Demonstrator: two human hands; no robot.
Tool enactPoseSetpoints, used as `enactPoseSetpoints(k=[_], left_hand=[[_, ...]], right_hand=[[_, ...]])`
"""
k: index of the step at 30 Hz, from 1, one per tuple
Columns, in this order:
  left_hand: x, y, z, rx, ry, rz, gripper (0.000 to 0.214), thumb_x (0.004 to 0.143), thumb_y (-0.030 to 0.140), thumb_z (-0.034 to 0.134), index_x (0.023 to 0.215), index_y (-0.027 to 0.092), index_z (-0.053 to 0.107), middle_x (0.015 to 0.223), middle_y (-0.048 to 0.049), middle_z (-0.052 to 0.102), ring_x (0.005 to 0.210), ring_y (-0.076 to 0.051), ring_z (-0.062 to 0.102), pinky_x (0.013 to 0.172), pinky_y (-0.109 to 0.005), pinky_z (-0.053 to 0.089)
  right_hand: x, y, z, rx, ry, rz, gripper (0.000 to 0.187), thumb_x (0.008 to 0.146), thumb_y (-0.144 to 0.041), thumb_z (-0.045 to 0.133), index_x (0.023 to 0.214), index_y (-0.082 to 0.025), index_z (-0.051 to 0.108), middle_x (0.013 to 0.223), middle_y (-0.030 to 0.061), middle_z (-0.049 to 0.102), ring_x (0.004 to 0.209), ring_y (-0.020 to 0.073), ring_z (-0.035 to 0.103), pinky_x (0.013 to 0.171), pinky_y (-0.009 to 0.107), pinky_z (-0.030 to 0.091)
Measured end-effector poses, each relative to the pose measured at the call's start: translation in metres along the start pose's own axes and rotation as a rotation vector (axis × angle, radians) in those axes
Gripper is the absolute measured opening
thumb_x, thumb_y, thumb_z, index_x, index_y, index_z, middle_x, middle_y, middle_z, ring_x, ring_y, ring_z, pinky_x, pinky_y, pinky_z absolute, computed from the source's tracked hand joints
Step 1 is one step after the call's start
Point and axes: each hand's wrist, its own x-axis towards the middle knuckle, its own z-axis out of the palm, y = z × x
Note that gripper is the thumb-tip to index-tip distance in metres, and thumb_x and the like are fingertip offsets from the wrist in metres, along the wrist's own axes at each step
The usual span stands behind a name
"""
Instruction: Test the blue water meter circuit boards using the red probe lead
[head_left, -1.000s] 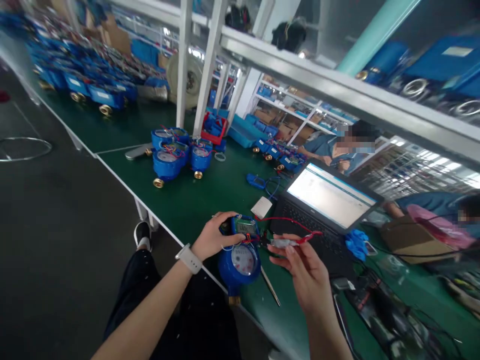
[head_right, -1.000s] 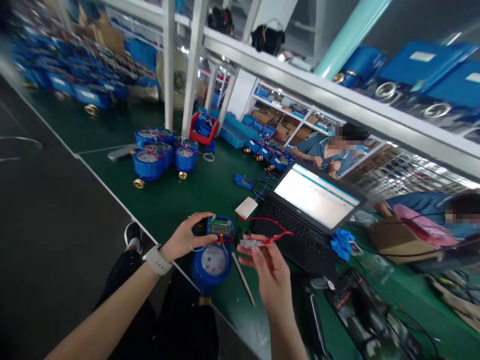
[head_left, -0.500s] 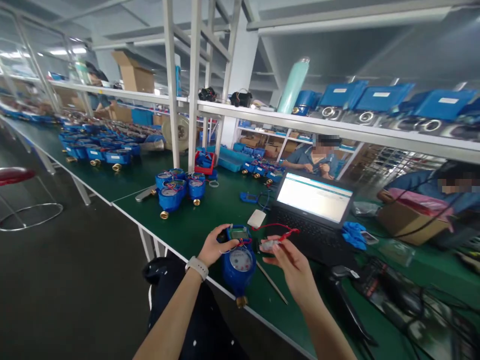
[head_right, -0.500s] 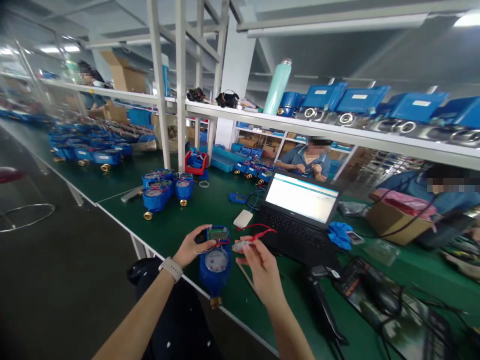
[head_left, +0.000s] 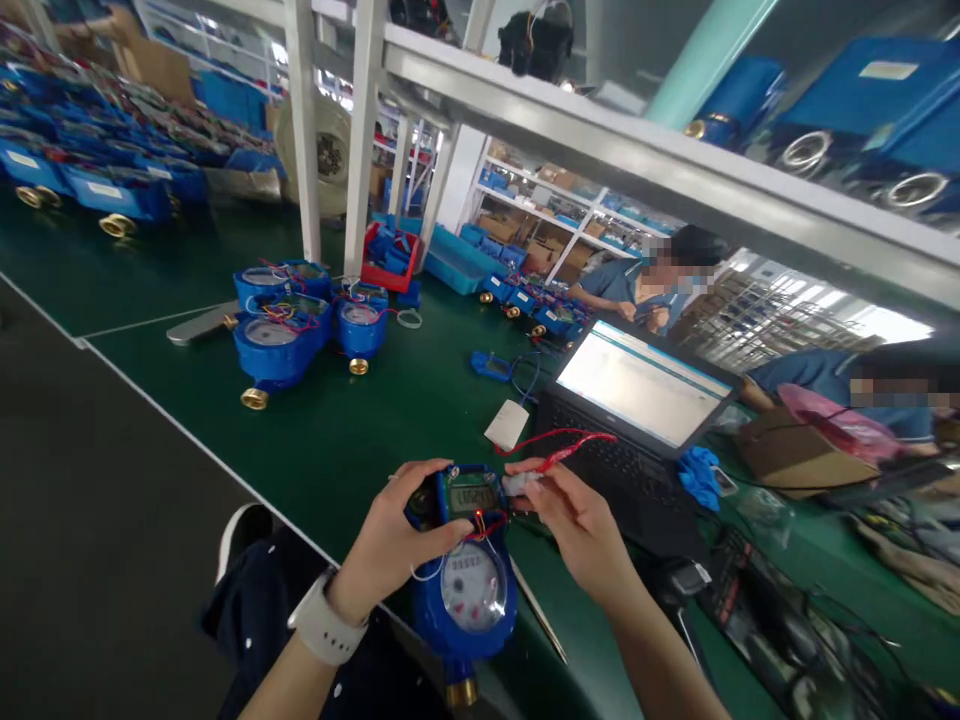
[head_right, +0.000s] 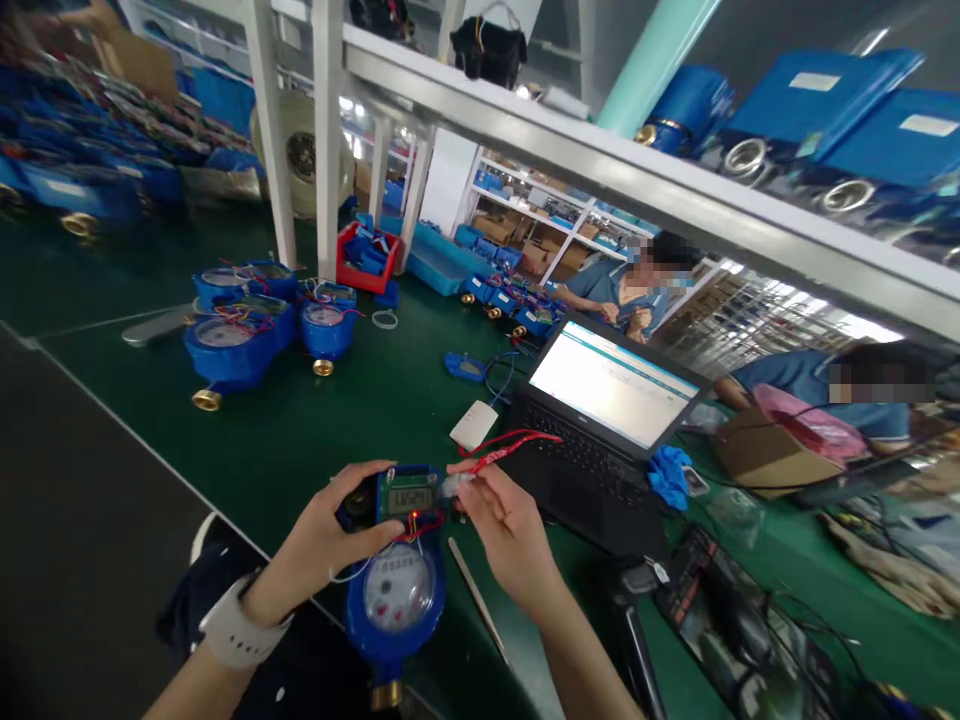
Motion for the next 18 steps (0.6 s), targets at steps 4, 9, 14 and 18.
enactPoseSetpoints(k=[4, 9, 14, 18], left_hand=[[0.0, -0.002, 0.001, 0.058, -0.015, -0.024, 0.048, 0.069, 0.03, 0.071, 0.114, 0.023, 0.057, 0.112, -0.0071, 0.059, 0.102, -0.024, 0.059, 0.091, -0.043, 0.048], [-0.004, -0.007, 0.004, 0.084, 0.007, -0.033, 0.048, 0.07, 0.029, 0.07, 0.116, 0.03, 0.056, 0.114, -0.0044, 0.058, 0.103, -0.024, 0.059, 0.09, -0.043, 0.049], [-0.008, -0.009, 0.004, 0.111, 0.015, -0.055, 0.051, 0.071, 0.032, 0.071, 0.119, 0.034, 0.055, 0.121, -0.0027, 0.057, 0.11, -0.025, 0.057, 0.092, -0.042, 0.049], [-0.009, -0.006, 0.004, 0.109, 0.0, -0.083, 0.052, 0.07, 0.031, 0.072, 0.119, 0.033, 0.055, 0.122, -0.0038, 0.056, 0.112, -0.026, 0.056, 0.094, -0.043, 0.049]], right_hand=[[0.003, -0.002, -0.009, -0.068, -0.066, 0.039, 0.018, 0.092, -0.037, 0.057, 0.103, -0.025, 0.064, 0.095, 0.002, 0.07, 0.082, 0.0116, 0.066, 0.075, 0.02, 0.056], [0.0, -0.005, -0.017, -0.154, -0.144, 0.081, 0.017, 0.094, -0.033, 0.053, 0.106, -0.027, 0.063, 0.096, 0.0014, 0.068, 0.084, 0.0112, 0.065, 0.074, 0.019, 0.054], [-0.001, -0.01, -0.022, -0.302, -0.202, 0.082, 0.018, 0.095, -0.032, 0.051, 0.107, -0.025, 0.064, 0.094, 0.0029, 0.069, 0.081, 0.0132, 0.065, 0.069, 0.021, 0.052], [0.004, -0.014, -0.022, -0.369, -0.227, 0.048, 0.017, 0.095, -0.028, 0.051, 0.106, -0.024, 0.064, 0.094, 0.0031, 0.07, 0.077, 0.0128, 0.065, 0.066, 0.021, 0.051]])
